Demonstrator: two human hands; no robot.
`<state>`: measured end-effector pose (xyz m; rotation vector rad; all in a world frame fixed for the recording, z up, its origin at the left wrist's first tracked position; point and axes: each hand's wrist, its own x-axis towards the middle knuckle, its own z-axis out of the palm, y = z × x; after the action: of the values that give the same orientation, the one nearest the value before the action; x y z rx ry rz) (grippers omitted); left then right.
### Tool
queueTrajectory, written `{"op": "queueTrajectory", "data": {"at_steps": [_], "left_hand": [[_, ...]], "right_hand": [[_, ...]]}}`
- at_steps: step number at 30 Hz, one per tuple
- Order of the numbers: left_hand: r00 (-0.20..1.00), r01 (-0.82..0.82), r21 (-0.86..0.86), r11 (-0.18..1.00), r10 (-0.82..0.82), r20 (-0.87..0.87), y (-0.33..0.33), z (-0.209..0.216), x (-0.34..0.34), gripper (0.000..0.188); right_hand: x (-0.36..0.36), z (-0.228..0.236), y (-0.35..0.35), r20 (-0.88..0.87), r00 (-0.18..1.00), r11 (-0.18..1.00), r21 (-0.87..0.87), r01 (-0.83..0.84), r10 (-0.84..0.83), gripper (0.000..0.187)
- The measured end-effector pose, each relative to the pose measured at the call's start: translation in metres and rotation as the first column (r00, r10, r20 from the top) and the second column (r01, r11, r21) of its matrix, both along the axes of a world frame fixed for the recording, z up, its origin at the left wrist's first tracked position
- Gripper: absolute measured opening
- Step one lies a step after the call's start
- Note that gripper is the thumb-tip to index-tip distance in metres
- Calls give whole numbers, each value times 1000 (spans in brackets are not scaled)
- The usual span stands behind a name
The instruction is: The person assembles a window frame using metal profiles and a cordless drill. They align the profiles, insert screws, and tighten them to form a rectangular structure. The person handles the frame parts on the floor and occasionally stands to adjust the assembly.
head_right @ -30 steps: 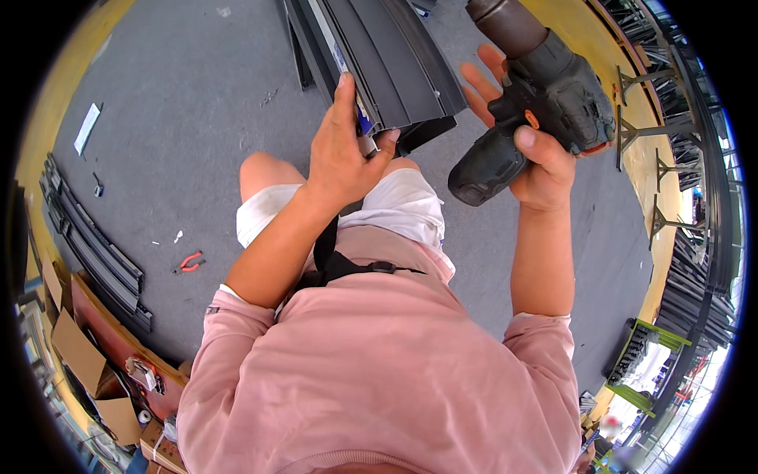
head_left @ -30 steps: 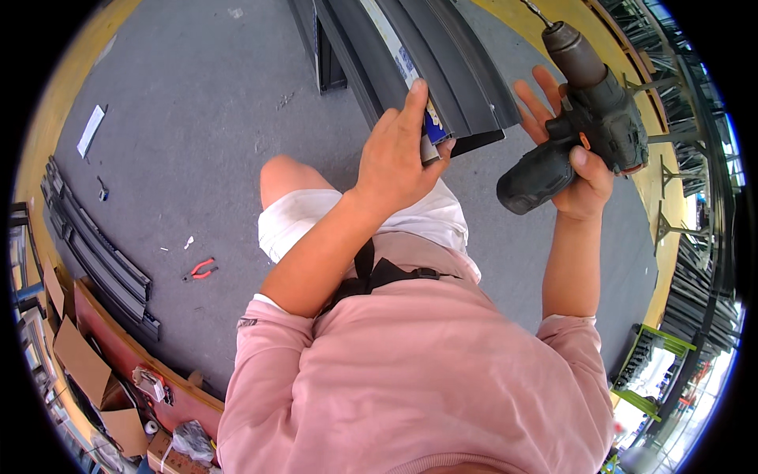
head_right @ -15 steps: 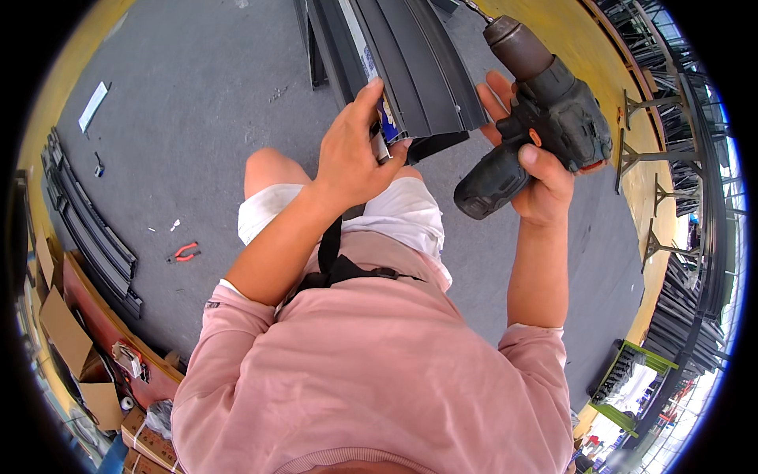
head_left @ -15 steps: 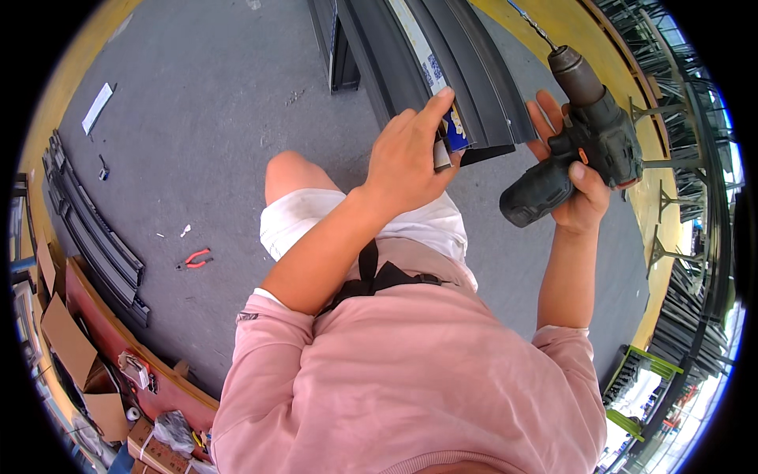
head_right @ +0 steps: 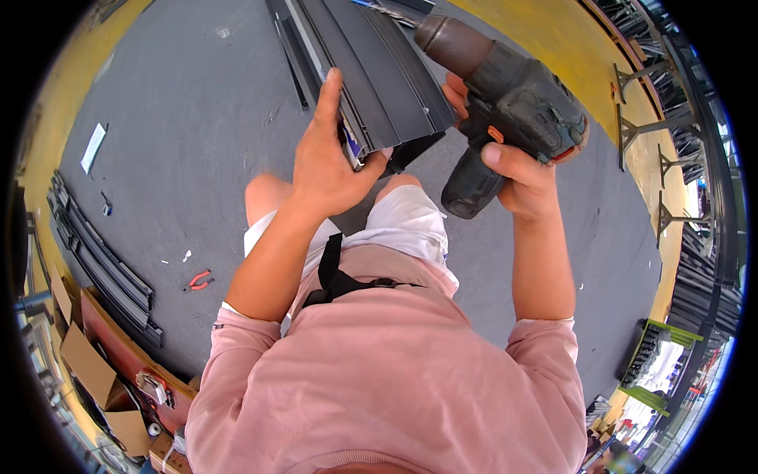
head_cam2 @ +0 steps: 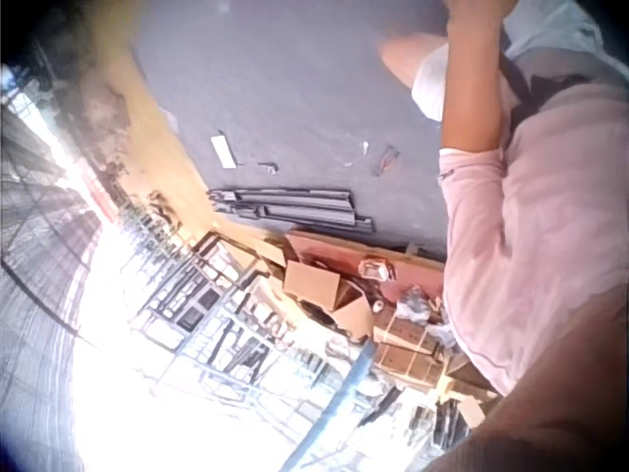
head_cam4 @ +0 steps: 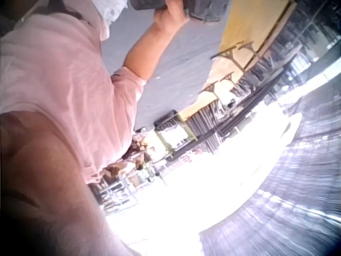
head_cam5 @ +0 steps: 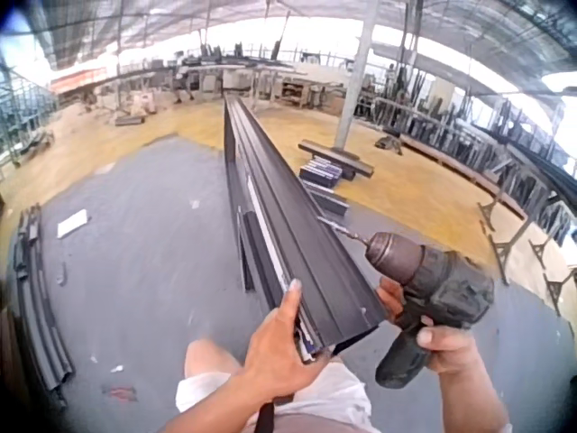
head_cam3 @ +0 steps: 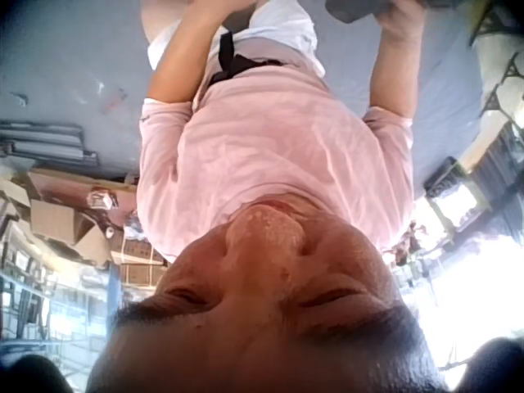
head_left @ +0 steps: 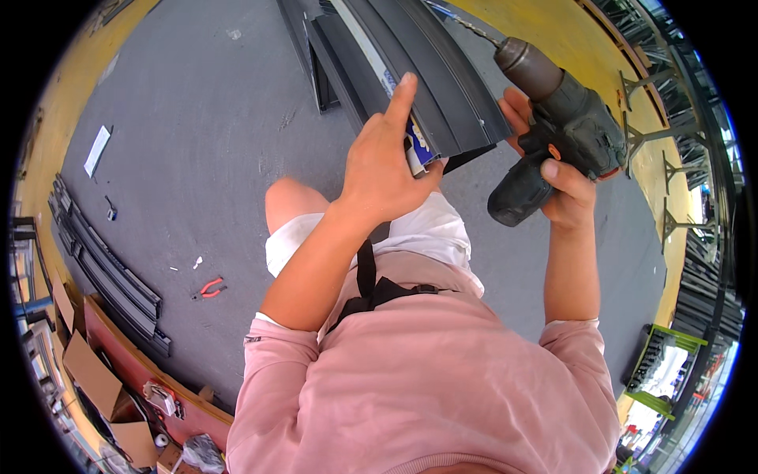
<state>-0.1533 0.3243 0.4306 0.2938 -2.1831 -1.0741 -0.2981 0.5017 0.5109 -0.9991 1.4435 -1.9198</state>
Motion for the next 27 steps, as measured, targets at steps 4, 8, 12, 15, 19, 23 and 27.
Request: {"op": "queueTrajectory", "data": {"at_steps": [4,8,12,15,19,23,27], "left_hand": [[996,41,-9,999,-41,-80,-1,-2,-5,101],[977,175,176,969,-149,-151,0,-17,-9,102],[956,211,258,943,-144,-255,4,-19,-11,104],[971,198,175,965,-168,-172,1,-17,-12,118],[967,212,147,966,-186,-171,-7,-10,-10,126],[911,346,251,904,-259,-322,-9,-11,-16,121],[890,368,206,907,-279,-361,-14,-11,-19,108]], "right_hand": [[-7,2,4,-15,1000,1000,-19,-7,7,75],[-10,-2,9,-69,997,989,136,53,-44,92],[-13,-5,12,-14,1000,992,127,19,-17,89],[-25,-15,27,-65,998,987,161,6,4,83],[-24,-16,39,-107,993,966,259,-14,43,76],[-30,-15,39,-164,982,964,260,-52,97,74],[-33,-20,40,-179,981,964,264,-30,80,76]]}}
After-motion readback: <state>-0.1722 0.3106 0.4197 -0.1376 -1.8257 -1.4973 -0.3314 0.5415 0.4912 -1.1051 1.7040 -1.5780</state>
